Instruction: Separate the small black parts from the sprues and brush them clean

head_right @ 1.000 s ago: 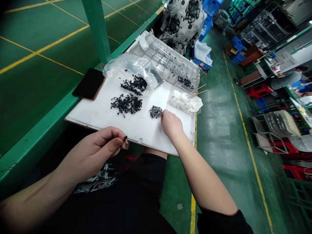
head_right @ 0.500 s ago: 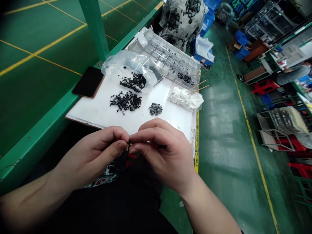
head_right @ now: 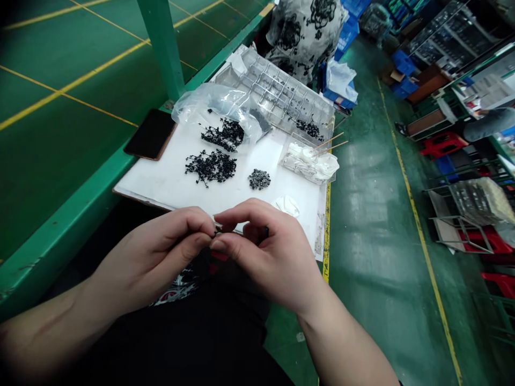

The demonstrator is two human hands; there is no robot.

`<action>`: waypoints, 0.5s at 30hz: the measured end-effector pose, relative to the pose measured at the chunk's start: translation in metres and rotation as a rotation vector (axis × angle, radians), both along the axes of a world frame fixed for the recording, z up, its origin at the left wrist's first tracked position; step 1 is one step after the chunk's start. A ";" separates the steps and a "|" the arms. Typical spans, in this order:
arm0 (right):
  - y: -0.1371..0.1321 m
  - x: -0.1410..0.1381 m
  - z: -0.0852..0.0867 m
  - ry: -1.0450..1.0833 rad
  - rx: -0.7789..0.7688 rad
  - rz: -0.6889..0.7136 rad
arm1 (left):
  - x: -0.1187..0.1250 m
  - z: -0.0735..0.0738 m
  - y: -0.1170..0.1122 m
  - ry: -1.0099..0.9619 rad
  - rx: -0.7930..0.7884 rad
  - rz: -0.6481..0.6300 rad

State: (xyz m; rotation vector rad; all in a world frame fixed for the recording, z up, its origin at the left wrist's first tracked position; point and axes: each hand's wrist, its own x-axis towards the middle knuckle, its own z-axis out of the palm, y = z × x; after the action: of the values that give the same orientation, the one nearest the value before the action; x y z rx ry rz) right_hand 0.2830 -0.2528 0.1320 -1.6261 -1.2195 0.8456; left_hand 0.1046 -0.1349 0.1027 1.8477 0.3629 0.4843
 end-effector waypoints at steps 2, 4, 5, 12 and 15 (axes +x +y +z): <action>0.000 0.001 0.003 0.006 -0.082 0.005 | 0.001 -0.001 0.001 -0.007 0.059 0.014; 0.000 0.002 0.004 -0.029 -0.093 0.015 | 0.002 -0.005 0.003 -0.005 0.083 0.047; 0.001 0.003 0.004 -0.051 -0.069 0.018 | 0.002 -0.007 0.004 0.002 0.079 0.073; 0.003 0.014 -0.023 -0.036 -0.192 -0.061 | 0.003 -0.025 0.009 0.225 -0.169 0.239; 0.012 0.031 -0.045 0.000 -0.280 -0.155 | 0.002 -0.042 0.016 0.278 -0.196 0.349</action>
State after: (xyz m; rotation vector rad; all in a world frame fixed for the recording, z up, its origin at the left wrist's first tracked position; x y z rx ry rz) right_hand 0.3137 -0.2413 0.0868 -1.9165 -0.9927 0.9493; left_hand 0.1065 -0.1190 0.0604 1.6665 0.9000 0.4089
